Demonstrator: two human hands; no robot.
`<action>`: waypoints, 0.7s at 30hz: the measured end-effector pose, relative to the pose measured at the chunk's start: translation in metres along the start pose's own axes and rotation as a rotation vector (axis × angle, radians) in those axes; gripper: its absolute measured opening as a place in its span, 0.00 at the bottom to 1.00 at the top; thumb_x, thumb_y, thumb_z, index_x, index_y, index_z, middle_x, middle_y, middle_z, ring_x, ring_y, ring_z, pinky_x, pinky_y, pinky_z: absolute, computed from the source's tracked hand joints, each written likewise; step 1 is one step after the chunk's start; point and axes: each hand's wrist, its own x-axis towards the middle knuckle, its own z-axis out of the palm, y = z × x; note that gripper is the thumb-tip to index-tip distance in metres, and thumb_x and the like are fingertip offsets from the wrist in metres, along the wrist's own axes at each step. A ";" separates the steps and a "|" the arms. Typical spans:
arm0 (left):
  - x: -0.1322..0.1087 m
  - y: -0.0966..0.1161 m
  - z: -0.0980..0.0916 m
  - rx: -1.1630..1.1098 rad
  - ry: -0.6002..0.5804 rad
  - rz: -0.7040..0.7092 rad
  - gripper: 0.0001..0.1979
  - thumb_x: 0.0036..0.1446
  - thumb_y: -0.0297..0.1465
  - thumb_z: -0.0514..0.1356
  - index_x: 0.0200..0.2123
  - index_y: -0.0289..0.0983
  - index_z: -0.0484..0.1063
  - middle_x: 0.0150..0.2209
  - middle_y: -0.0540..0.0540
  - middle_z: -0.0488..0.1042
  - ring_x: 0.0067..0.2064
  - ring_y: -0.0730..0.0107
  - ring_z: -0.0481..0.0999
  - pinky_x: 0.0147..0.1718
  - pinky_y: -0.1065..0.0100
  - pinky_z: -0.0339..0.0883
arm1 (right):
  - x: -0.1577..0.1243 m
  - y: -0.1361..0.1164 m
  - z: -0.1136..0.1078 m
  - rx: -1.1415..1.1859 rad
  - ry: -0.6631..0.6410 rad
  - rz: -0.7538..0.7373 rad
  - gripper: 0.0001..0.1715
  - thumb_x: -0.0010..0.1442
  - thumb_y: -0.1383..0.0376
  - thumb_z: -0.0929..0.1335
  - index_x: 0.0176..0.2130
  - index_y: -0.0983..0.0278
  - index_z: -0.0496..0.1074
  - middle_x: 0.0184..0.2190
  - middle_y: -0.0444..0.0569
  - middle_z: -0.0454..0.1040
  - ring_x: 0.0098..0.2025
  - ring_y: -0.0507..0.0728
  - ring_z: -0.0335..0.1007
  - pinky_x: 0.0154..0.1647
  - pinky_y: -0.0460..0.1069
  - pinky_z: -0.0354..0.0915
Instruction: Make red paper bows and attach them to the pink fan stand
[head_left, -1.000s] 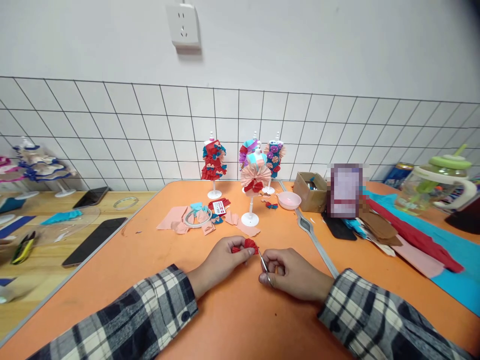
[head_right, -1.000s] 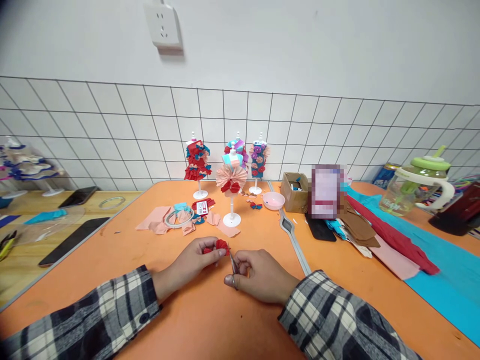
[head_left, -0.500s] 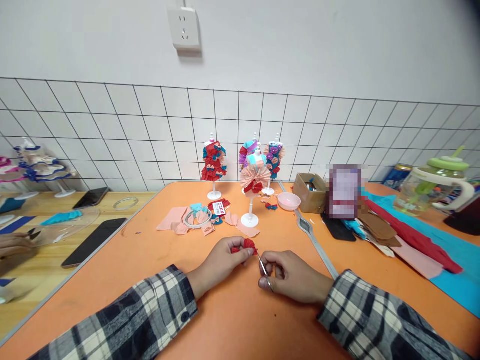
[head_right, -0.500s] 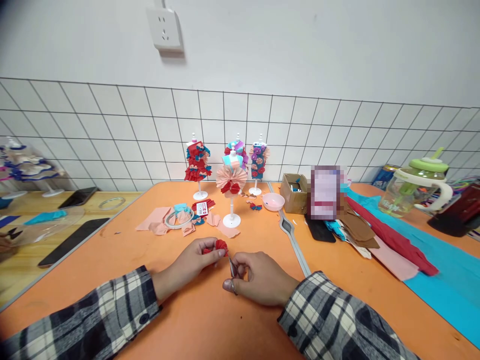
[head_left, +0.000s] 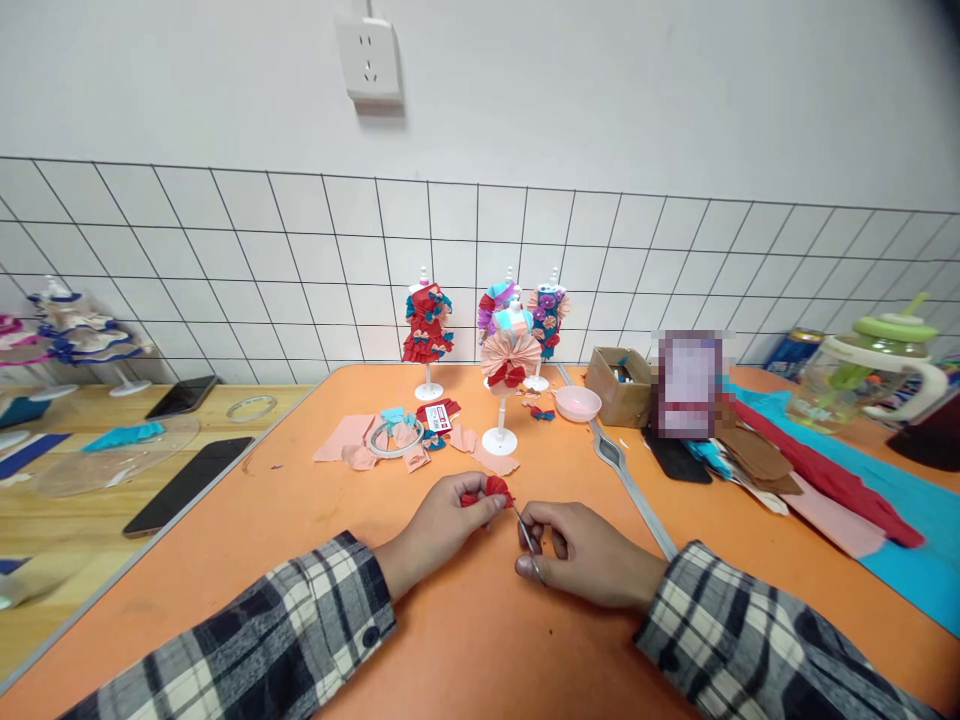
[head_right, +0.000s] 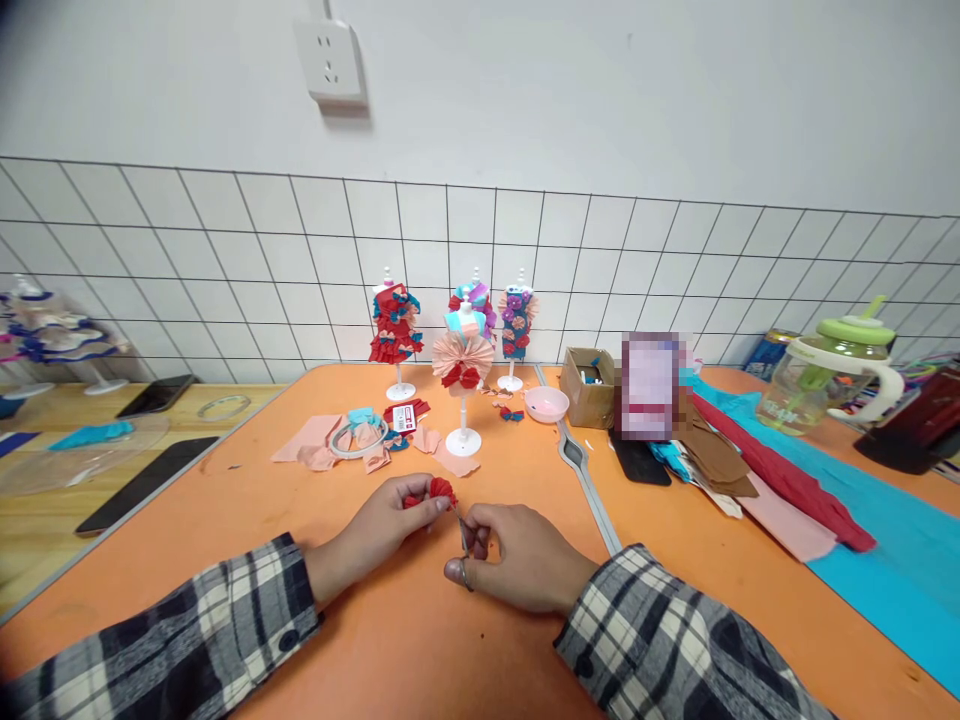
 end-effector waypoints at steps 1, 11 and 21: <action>0.000 0.000 0.000 0.010 0.003 0.003 0.14 0.52 0.41 0.62 0.28 0.34 0.70 0.24 0.52 0.66 0.26 0.74 0.62 0.27 0.72 0.55 | 0.000 0.000 0.000 0.002 0.007 0.005 0.13 0.53 0.56 0.70 0.33 0.62 0.68 0.29 0.41 0.71 0.28 0.50 0.61 0.28 0.44 0.54; 0.000 0.002 0.001 0.018 0.031 0.008 0.13 0.52 0.40 0.62 0.29 0.34 0.71 0.24 0.52 0.67 0.27 0.74 0.63 0.28 0.72 0.55 | 0.003 0.006 0.005 0.037 0.033 0.039 0.11 0.54 0.57 0.69 0.30 0.63 0.70 0.24 0.39 0.68 0.26 0.48 0.59 0.25 0.44 0.52; 0.001 0.000 0.000 0.054 0.038 0.003 0.13 0.53 0.39 0.60 0.28 0.33 0.70 0.24 0.52 0.66 0.26 0.74 0.62 0.28 0.72 0.55 | 0.003 0.008 0.005 0.036 0.033 0.063 0.12 0.54 0.56 0.69 0.28 0.63 0.68 0.23 0.39 0.67 0.25 0.48 0.59 0.24 0.44 0.51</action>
